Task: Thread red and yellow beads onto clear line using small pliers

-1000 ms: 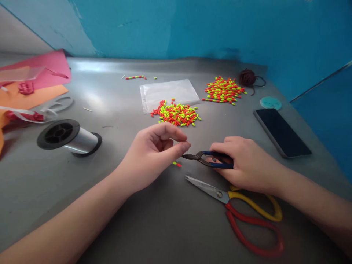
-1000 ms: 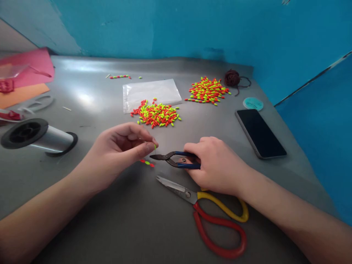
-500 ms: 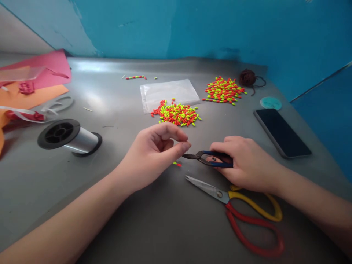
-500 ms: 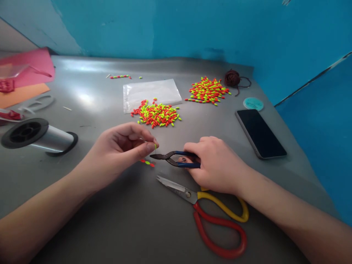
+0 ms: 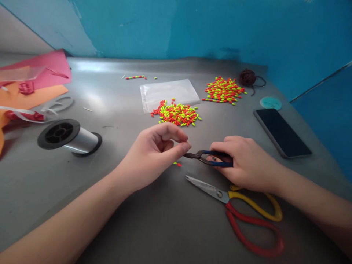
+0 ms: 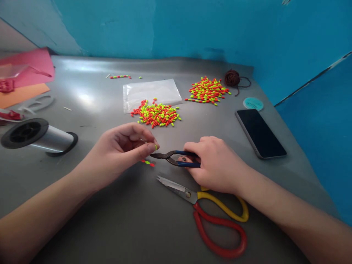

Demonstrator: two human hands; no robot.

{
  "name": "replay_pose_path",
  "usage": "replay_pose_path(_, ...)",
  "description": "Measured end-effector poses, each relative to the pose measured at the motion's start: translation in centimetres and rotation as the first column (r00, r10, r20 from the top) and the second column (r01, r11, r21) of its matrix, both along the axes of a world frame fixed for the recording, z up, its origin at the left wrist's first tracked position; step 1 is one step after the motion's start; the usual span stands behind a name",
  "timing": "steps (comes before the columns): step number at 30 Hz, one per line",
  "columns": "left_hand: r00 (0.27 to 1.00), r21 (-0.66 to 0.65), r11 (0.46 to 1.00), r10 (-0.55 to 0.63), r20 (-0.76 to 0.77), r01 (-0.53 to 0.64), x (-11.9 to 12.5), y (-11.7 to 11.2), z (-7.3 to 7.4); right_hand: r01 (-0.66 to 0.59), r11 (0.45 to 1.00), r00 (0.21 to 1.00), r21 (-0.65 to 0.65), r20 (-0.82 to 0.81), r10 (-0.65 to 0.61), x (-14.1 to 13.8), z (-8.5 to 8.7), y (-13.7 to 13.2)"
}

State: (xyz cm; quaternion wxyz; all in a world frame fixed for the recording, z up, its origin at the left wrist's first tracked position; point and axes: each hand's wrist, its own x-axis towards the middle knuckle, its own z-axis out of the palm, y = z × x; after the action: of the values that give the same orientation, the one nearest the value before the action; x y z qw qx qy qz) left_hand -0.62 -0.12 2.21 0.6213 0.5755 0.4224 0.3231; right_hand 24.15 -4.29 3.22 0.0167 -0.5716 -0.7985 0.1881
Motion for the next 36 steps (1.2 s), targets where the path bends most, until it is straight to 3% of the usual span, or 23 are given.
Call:
replay_pose_path(10,1.0,-0.025,1.0,-0.014,0.015,0.014,0.04,-0.02,-0.09,0.006,1.0,1.0,-0.005,0.002,-0.006,0.06,-0.15,0.14)
replay_pose_path(19,0.992,-0.053,0.999,0.004,0.126,0.002,0.07,-0.03,-0.28,-0.004,0.999,1.0,0.052,-0.016,0.005,-0.01,-0.52,-0.23)
replay_pose_path(27,0.971,0.089,0.991,0.079,0.225,-0.101,-0.3,0.63,-0.1,0.104,0.989,0.992,0.104,-0.089,-0.095,0.44,-0.13,-0.66)
replay_pose_path(36,0.986,0.058,0.998,0.004,0.169,-0.014,-0.19,0.16,-0.7,0.154,0.983,0.969,0.1,-0.208,-0.13,-0.07,-0.4,-0.56)
